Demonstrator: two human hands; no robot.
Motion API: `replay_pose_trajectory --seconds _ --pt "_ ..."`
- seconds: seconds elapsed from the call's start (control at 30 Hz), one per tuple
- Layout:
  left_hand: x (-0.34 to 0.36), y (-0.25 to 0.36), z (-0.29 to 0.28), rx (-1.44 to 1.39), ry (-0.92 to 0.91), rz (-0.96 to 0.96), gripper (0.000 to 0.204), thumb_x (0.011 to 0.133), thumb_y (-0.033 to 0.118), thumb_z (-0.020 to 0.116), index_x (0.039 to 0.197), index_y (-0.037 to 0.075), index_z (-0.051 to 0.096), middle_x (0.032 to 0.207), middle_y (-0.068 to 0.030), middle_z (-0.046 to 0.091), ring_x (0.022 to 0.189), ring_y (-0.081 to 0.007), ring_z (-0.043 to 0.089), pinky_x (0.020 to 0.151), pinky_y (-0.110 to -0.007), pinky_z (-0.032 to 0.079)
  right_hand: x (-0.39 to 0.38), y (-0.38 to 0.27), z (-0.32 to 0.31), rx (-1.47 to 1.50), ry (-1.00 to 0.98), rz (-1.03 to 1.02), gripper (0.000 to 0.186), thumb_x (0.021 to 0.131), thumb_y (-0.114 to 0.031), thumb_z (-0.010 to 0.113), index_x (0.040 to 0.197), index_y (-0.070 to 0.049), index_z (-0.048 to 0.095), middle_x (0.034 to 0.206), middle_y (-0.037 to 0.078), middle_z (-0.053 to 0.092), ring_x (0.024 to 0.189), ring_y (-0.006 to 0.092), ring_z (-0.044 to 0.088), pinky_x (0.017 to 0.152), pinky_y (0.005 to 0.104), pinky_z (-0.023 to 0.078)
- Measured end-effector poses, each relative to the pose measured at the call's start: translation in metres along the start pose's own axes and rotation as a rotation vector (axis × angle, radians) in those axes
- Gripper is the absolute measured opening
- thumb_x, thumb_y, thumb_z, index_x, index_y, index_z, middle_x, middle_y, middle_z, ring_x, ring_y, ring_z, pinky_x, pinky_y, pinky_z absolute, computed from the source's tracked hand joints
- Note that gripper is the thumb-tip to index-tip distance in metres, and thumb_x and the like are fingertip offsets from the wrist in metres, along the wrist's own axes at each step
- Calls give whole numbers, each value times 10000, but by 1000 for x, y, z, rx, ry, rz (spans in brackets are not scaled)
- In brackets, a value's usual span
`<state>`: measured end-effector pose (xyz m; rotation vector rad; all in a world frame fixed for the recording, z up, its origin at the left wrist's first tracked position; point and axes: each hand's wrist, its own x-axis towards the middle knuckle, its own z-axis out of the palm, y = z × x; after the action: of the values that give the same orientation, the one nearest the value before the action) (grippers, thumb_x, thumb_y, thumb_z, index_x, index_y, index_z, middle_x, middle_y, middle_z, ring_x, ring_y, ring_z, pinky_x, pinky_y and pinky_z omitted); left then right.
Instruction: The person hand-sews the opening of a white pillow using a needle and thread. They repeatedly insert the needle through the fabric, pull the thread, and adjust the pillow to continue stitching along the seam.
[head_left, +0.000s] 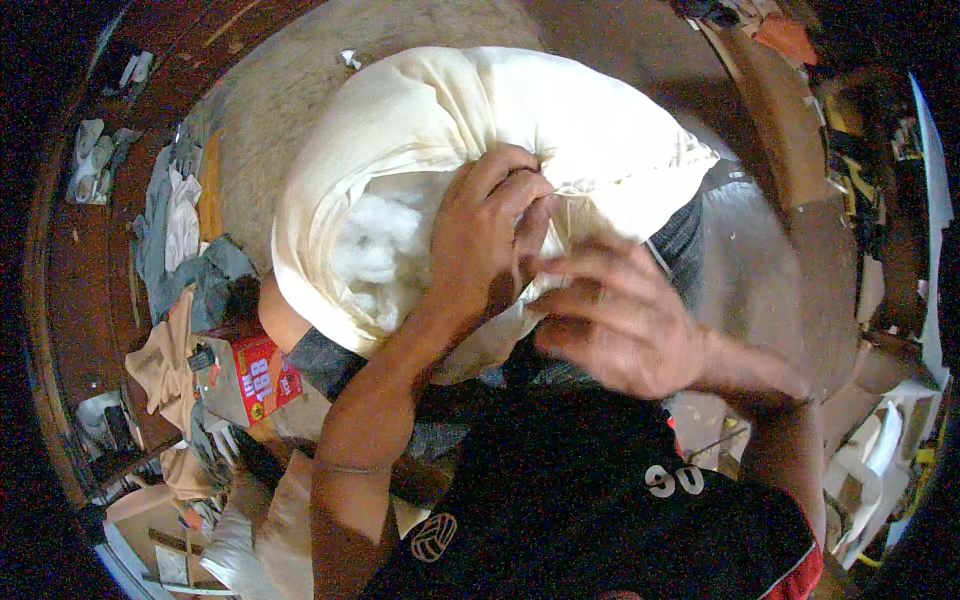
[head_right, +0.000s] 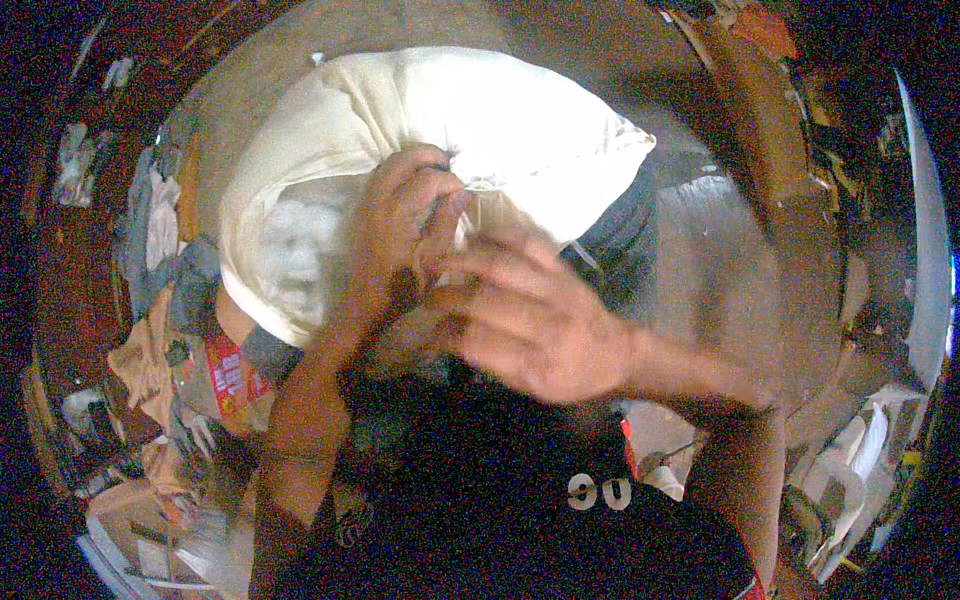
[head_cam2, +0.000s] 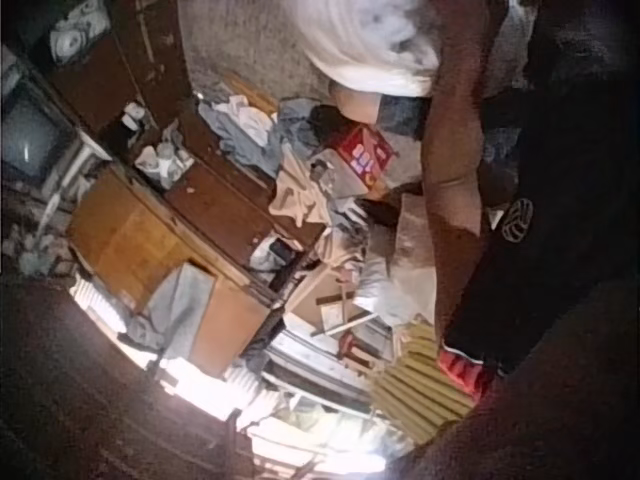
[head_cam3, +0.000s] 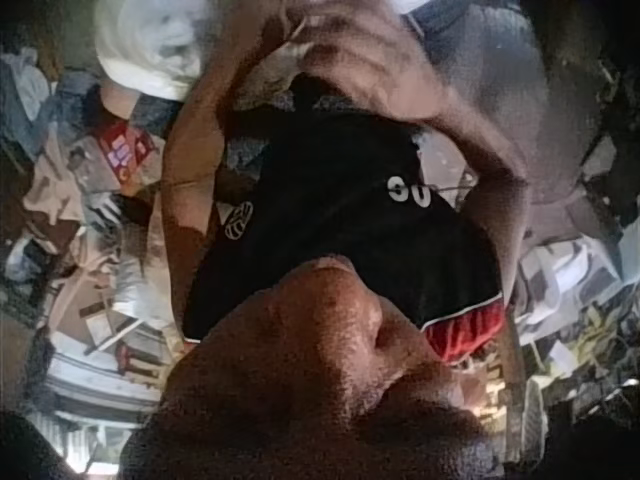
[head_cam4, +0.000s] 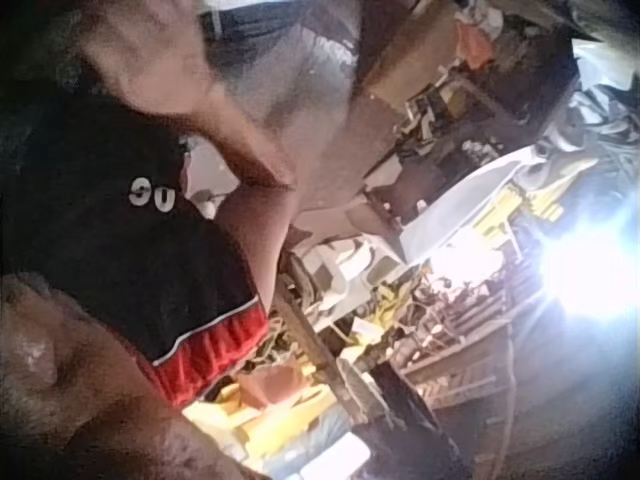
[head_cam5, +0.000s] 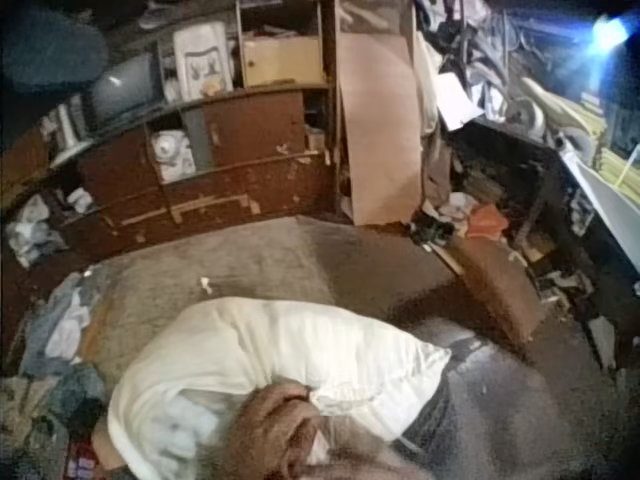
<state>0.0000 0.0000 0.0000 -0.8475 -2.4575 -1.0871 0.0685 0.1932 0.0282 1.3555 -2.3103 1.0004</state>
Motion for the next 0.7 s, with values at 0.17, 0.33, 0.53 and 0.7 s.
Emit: replay_pose_trajectory --seconds 0.17,0.33,0.53,0.7 --pt "0 0 5 -8 27 9 88 864 108 698 903 54 640 1027 -105 609 921 -326 600 838 -439 475 -46 -52 -15 696 315 694 117 1024 -156 575 1065 -68 642 852 63 676 718 190 642 644 323 527" --pt "-2 4 7 42 6 40 106 861 98 700 933 70 626 1036 -95 597 916 -323 595 830 -444 472 -210 -38 -13 228 688 1604 186 1038 -244 596 1118 -82 640 797 -21 609 571 63 469 507 234 358" --pt "2 15 4 45 -5 43 128 856 92 708 941 75 613 1031 -82 587 909 -319 591 825 -446 471 -590 -114 62 -677 159 1935 337 885 -158 684 1211 -86 643 935 170 718 875 296 703 741 451 531" --pt "-25 -34 27 -70 55 -49 138 851 97 717 945 78 618 1025 -74 590 897 -312 589 817 -440 474 -761 -147 -23 -288 -1774 1321 408 867 -203 704 1265 -131 652 1054 153 729 969 342 702 810 498 555"
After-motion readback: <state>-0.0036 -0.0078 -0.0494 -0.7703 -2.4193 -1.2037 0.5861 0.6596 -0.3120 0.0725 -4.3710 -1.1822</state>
